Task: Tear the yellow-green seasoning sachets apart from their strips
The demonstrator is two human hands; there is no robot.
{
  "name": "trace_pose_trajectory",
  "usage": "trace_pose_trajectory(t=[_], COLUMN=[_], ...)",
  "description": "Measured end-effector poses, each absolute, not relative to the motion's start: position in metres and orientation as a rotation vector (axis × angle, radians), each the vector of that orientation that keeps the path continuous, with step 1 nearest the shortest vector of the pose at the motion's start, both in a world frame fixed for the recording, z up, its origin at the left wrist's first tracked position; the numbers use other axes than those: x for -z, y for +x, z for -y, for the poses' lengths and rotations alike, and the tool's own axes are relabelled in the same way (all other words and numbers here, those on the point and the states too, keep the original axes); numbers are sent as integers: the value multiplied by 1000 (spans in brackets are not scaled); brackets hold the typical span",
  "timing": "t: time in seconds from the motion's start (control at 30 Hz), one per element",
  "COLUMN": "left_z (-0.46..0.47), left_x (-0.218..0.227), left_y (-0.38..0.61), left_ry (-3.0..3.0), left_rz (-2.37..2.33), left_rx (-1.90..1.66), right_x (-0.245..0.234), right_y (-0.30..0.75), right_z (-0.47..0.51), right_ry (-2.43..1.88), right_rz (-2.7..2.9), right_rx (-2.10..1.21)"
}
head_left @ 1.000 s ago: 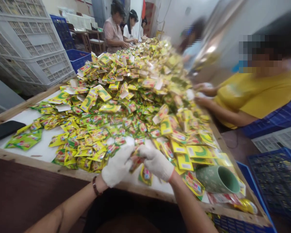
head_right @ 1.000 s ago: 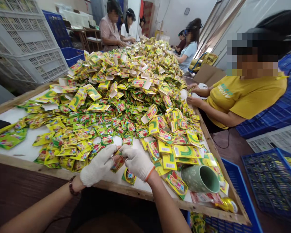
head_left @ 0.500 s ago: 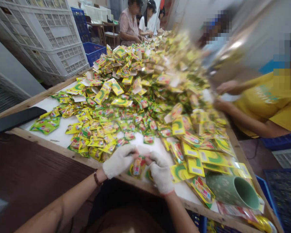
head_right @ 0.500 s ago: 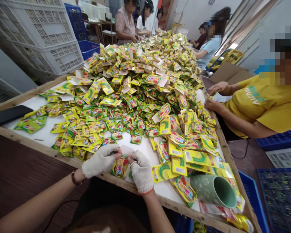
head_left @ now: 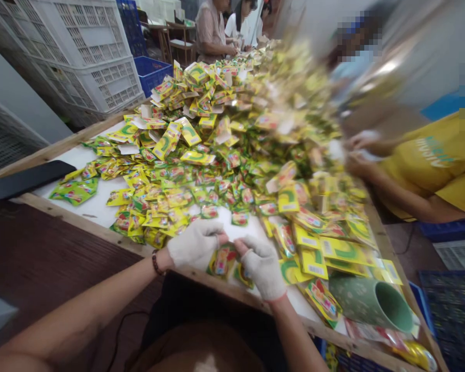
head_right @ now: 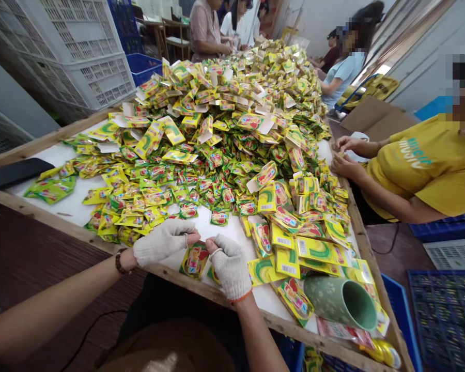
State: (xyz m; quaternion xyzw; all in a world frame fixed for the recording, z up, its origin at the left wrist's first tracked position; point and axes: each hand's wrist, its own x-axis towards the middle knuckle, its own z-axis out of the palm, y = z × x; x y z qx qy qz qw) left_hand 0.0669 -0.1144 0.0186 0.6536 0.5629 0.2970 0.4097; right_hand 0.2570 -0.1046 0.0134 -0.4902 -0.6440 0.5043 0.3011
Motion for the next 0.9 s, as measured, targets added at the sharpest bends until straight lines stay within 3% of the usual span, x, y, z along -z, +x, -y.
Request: trace_pose_trajectory(t=[0.4, 0.7, 0.9], left_z=[105, 135, 143], left_x=[-15, -1, 9], left_y=[62, 62, 72], left_ry=[1496, 1960, 2109], left_rz=[-1322, -1257, -1437], left_rx=[-680, -902, -869], right_x=[-21, -13, -6], right_y=[255, 269, 264], right_z=[102, 112, 114], right_ry=[-1404, -1011, -1045], right_rz=[1500, 2058, 2094], right_rx=[-1543, -1073, -1068])
